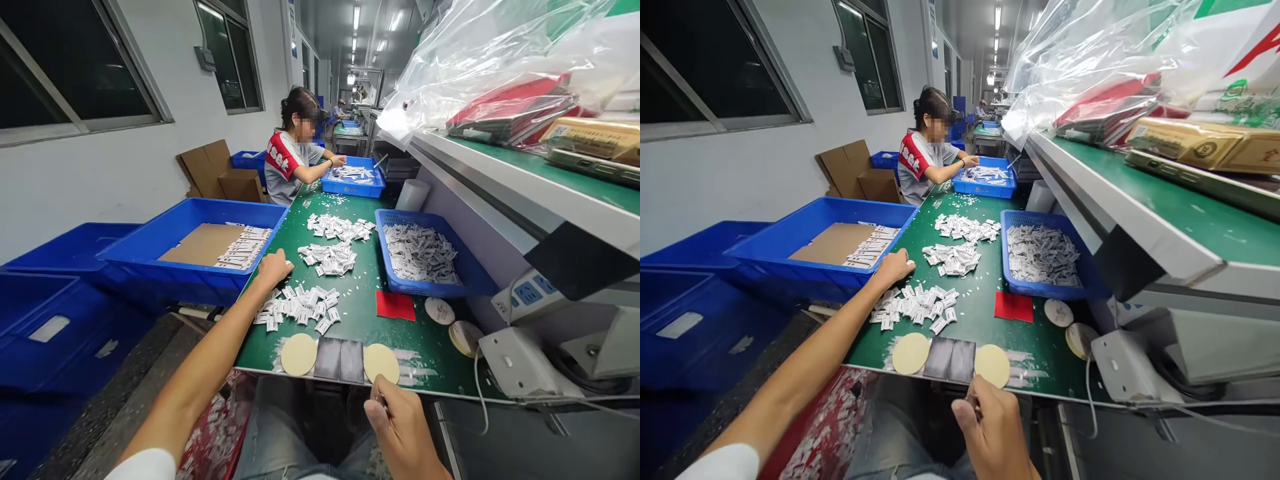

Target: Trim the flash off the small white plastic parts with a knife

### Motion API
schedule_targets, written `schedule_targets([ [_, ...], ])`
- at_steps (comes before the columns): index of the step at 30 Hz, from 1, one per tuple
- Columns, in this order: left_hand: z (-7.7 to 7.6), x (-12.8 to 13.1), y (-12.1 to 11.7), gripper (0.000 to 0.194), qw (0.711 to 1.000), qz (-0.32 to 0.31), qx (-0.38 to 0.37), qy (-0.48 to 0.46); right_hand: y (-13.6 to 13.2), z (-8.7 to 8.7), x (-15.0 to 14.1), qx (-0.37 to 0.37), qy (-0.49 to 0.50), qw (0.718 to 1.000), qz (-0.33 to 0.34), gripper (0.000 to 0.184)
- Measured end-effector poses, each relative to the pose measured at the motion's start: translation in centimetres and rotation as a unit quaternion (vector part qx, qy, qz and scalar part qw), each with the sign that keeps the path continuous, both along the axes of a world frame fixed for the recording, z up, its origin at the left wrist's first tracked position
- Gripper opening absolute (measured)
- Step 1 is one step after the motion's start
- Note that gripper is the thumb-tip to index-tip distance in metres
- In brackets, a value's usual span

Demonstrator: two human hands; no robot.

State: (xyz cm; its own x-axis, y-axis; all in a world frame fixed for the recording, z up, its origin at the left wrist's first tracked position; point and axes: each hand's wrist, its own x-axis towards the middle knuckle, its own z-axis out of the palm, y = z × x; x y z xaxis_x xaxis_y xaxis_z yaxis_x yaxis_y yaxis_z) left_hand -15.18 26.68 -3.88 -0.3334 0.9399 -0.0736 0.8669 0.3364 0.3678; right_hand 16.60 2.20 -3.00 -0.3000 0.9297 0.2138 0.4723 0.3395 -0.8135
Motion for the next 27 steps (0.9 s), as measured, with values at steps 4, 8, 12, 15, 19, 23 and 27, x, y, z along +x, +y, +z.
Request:
schedule_targets([
  [4, 0.2, -0.7, -1.3, 0.034, 0.997, -0.022, 0.031, -0.068, 0.5, 0.6, -1.8, 0.002, 0.005, 1.000, 0.029, 0.049],
  [8, 2.1, -0.9, -3.2, 0.032, 0.978, -0.041, 0.092, -0.184, 0.7, 1.7, -3.0, 0.015, -0.004, 0.999, 0.041, 0.049],
  [12, 3.7, 0.5, -9.3, 0.033, 0.927, -0.053, 0.167, -0.332, 1.3, 3.3, -3.7, 0.031, -0.043, 0.998, 0.037, 0.038],
  [15, 4.3, 3.0, -15.9, 0.037, 0.883, -0.053, 0.193, -0.424, 2.1, 4.5, -4.7, 0.101, -0.107, 0.988, 0.055, 0.033],
  [19, 5.3, 6.2, -22.5, 0.023, 0.764, -0.008, 0.165, -0.624, 3.1, 5.5, -6.4, 0.249, -0.174, 0.949, 0.082, 0.046],
  [23, 6.3, 7.3, -24.6, 0.022, 0.673, 0.022, 0.120, -0.730, 3.5, 5.9, -7.8, 0.324, -0.227, 0.915, 0.086, 0.057],
  [27, 6.6, 7.3, -24.7, 0.023, 0.665, 0.021, 0.104, -0.739, 3.5, 5.9, -8.1, 0.346, -0.257, 0.899, 0.072, 0.061],
])
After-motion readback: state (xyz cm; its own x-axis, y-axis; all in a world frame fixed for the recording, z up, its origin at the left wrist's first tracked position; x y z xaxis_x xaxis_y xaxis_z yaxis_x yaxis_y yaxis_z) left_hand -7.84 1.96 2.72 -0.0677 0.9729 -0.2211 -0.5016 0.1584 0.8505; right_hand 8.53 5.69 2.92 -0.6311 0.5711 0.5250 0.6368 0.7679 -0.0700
